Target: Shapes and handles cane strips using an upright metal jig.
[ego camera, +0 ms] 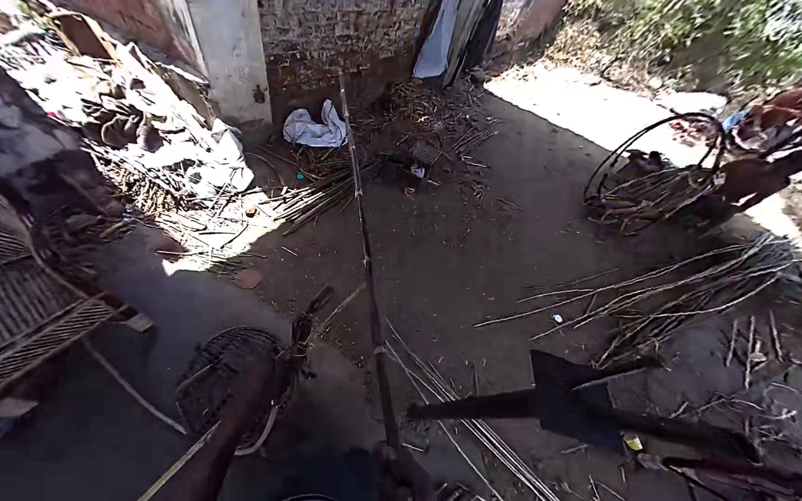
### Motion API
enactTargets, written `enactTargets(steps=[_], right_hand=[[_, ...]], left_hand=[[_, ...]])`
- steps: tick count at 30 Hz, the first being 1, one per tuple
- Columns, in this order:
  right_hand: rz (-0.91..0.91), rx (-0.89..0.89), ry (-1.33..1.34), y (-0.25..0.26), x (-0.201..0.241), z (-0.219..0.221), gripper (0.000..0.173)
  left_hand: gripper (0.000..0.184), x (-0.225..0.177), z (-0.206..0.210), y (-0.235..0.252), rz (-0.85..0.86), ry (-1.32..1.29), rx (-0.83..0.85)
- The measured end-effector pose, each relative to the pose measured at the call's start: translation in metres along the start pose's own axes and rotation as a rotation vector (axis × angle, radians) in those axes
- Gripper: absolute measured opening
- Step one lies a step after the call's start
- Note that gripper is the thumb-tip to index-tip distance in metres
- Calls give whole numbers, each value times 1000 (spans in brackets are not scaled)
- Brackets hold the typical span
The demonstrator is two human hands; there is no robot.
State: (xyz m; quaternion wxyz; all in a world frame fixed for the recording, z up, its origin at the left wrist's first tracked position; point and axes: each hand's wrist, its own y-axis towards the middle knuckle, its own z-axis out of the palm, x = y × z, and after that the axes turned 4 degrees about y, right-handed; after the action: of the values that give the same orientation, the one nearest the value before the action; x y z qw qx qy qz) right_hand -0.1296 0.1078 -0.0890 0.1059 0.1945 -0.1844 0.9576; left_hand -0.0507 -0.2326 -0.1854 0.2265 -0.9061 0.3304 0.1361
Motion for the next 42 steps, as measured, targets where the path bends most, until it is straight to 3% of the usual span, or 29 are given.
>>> enactTargets(steps=[4,10,17,28,34,42], right_hand=[[136,219,-2,75,31,-18,35],[250,381,79,153,75,-15,30],[298,405,79,132,88,-44,34],[321,440,124,172,102,-44,33],[303,380,128,150,95,-47,35],[294,365,162,153,90,-73,33]], left_hand=[[54,-1,9,13,-41,-95,-56],[59,-6,12,20,-152,-105,-61],[59,-3,21,22,-117,-128,-103],[59,-1,25,22,-158,-66,-52],[56,-9,29,11,-190,-144,-156],[57,-8,7,5,-195,-183,-16]])
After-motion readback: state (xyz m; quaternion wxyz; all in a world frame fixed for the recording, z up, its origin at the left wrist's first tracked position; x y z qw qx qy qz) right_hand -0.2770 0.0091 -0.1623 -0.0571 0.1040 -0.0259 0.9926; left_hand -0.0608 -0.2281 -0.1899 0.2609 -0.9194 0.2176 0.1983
